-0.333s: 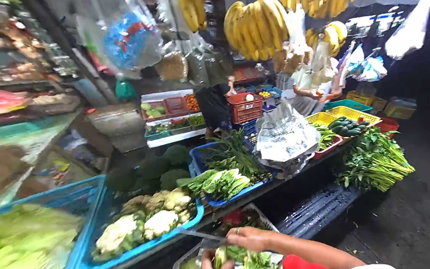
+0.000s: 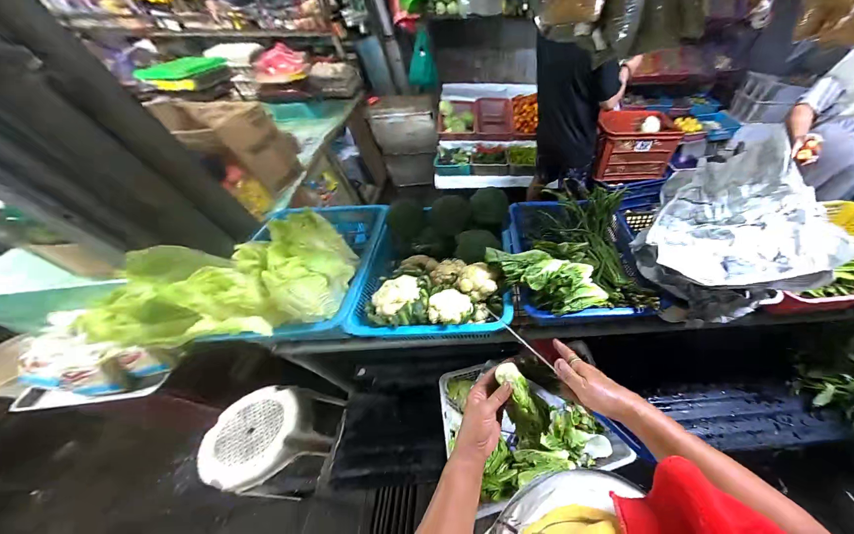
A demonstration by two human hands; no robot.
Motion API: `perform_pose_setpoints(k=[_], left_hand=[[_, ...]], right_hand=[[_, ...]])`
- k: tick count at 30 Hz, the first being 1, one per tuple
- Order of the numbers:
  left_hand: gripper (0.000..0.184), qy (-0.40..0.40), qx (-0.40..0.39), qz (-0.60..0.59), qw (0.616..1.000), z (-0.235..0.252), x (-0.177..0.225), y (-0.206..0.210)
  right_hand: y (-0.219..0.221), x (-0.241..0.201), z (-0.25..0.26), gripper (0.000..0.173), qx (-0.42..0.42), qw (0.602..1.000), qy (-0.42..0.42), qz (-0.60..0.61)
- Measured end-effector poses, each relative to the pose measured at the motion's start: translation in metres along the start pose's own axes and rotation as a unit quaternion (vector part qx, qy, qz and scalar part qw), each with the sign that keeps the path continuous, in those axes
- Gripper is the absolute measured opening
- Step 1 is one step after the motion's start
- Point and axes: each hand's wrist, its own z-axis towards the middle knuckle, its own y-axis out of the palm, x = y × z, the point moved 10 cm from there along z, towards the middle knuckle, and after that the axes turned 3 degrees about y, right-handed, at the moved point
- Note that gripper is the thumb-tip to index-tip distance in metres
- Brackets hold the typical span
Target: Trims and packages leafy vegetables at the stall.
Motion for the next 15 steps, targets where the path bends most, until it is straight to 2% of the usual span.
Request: perform_pose_setpoints(k=[3,4,7,11,15], left_hand=[[0.029,-0.006,0.007,-0.014,1.0,0.001,-0.009,0.0],[0.029,-0.008,0.007,-0.01,1.0,0.001,-0.012,0.001],[0.029,-0.006,0.0,0.008,1.0,0.0,-0.014,0.008],[0.019,-0.012,0.005,0.017,1.0,0.0,-0.012,0.012],[0.022,-0.026,-0.023,0.034,0.999,-0.001,-0.012,0.02]], right_hand=[[0.009,-0.006,0.0,0.08,-0.039,0.999,-0.015,0.012],[0.011,-0.009,0.0,0.079,-0.051,0.998,-0.02,0.016],[0.015,-0.018,0.001,0.054,-0.066,0.997,-0.031,0.019],[0.021,-0.024,-0.004,0.05,-0.115,0.991,-0.053,0.047],[0.01,-0.027,0.003,0.035,-0.055,0.996,-0.058,-0.027]])
